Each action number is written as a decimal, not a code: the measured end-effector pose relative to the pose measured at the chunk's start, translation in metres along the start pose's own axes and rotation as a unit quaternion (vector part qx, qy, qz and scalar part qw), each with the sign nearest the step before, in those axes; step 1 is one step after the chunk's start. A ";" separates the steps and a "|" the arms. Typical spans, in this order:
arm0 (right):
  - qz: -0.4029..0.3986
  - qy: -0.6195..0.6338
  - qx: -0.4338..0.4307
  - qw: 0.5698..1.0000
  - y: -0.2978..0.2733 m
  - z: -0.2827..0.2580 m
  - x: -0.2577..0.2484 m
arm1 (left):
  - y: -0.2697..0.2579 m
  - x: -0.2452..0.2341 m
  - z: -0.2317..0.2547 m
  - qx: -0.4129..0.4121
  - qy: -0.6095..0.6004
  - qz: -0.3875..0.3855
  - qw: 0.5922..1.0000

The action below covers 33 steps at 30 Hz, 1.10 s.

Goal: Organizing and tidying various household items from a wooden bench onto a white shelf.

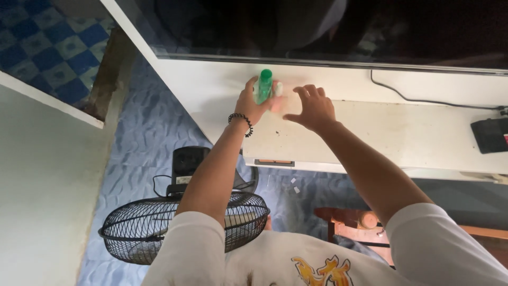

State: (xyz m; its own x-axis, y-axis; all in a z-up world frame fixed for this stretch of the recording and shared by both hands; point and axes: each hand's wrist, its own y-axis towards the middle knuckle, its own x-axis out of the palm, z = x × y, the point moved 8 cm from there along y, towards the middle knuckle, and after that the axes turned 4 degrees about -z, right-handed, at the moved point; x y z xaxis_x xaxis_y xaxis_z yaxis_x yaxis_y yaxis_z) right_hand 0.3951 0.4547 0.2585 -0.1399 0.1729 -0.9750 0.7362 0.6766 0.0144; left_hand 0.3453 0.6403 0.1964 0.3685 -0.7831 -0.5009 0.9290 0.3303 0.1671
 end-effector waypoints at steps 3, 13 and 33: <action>-0.017 -0.007 0.023 1.000 -0.003 0.013 0.010 | 0.002 0.015 -0.029 -0.050 0.026 -0.033 0.998; 0.028 -0.001 -0.001 1.000 -0.006 0.011 0.028 | -0.006 0.013 -0.015 -0.076 0.003 -0.035 0.996; 0.088 -0.031 0.067 0.993 -0.091 0.050 -0.004 | -0.026 0.029 -0.083 -0.224 0.066 -0.046 0.971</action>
State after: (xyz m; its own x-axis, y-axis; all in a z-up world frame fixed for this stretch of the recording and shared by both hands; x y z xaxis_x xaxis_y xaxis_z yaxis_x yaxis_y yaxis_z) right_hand 0.3616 0.3563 0.2498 0.0373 0.2332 -0.9717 0.8277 0.5377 0.1608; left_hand 0.3287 0.6526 0.1071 0.2496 -0.7562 -0.6049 0.8390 0.4807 -0.2548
